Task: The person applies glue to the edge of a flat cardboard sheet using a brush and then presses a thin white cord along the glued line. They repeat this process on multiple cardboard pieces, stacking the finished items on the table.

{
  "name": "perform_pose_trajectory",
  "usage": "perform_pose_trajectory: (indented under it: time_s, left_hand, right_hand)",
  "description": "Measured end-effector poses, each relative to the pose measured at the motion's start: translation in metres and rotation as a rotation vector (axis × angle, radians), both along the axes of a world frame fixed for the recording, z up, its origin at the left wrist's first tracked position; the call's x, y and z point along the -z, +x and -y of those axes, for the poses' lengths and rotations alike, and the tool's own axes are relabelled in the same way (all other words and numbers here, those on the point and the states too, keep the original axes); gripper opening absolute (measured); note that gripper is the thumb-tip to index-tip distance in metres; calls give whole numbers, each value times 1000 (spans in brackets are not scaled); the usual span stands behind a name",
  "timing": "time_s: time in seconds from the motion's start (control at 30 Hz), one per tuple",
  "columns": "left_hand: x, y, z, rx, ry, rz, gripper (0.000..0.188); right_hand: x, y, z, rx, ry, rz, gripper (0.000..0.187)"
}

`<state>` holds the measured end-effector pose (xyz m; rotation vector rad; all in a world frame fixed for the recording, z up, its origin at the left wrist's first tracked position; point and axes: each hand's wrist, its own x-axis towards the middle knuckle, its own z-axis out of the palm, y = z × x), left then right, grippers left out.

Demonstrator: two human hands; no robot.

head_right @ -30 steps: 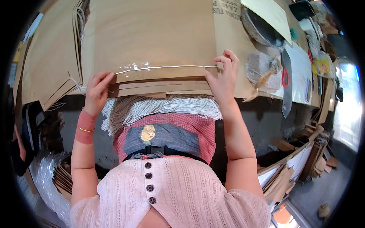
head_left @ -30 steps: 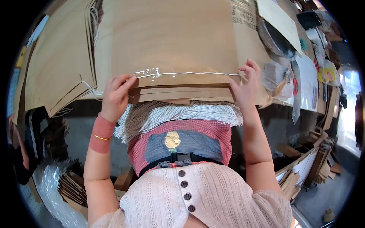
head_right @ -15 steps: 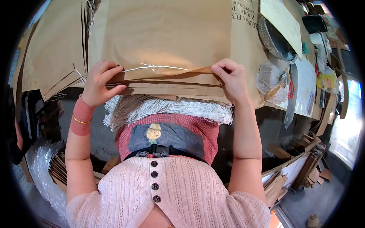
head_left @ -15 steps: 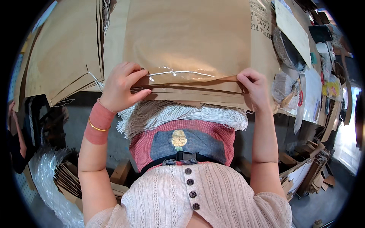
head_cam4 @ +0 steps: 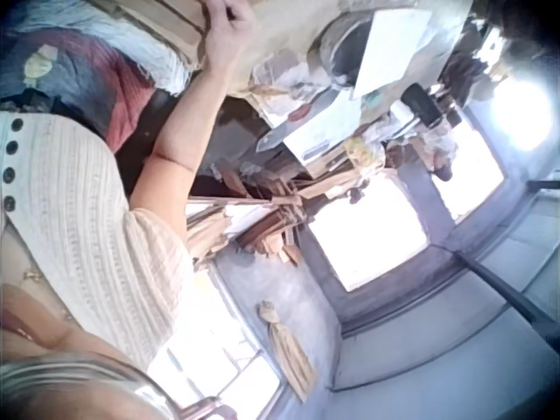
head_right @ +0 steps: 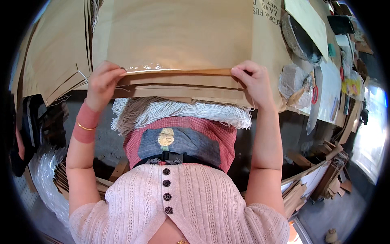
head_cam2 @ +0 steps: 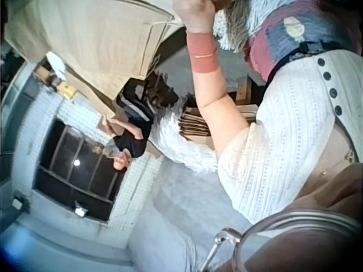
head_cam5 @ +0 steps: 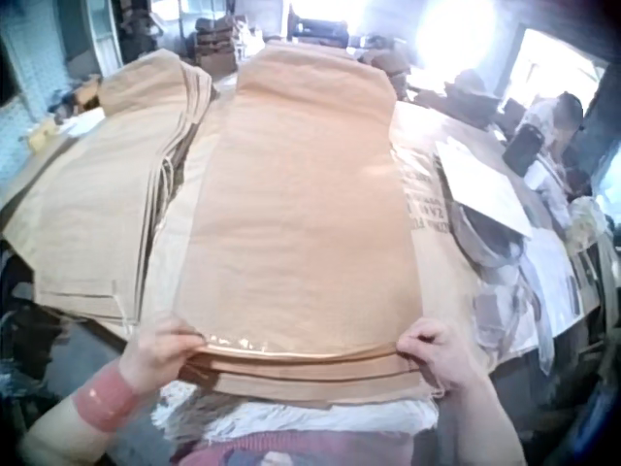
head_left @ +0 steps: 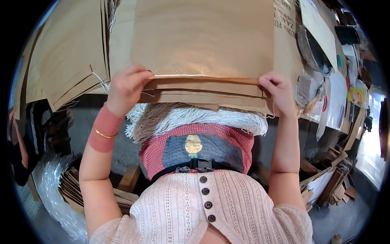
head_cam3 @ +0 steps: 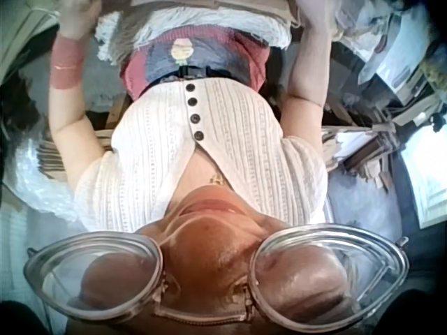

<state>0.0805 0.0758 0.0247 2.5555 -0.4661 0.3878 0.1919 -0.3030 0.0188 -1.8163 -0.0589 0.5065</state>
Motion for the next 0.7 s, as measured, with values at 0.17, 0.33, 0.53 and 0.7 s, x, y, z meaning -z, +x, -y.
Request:
perform_pose_trajectory:
  time_s: [0.17, 0.33, 0.53, 0.7]
  left_hand:
    - [-4, 11, 4, -330, -225, -477, 16]
    - [-2, 14, 19, -543, 82, -387, 18]
    - [6, -7, 88, -121, 293, 11, 67]
    - [17, -17, 53, -406, 454, -348, 103]
  right_hand:
    - [-19, 4, -28, 24, -352, 10, 11]
    - [18, -6, -20, -56, -748, 707, 24]
    - [28, -63, -109, -219, -243, 683, 63]
    - [25, -62, -64, -225, -894, 790, 78]
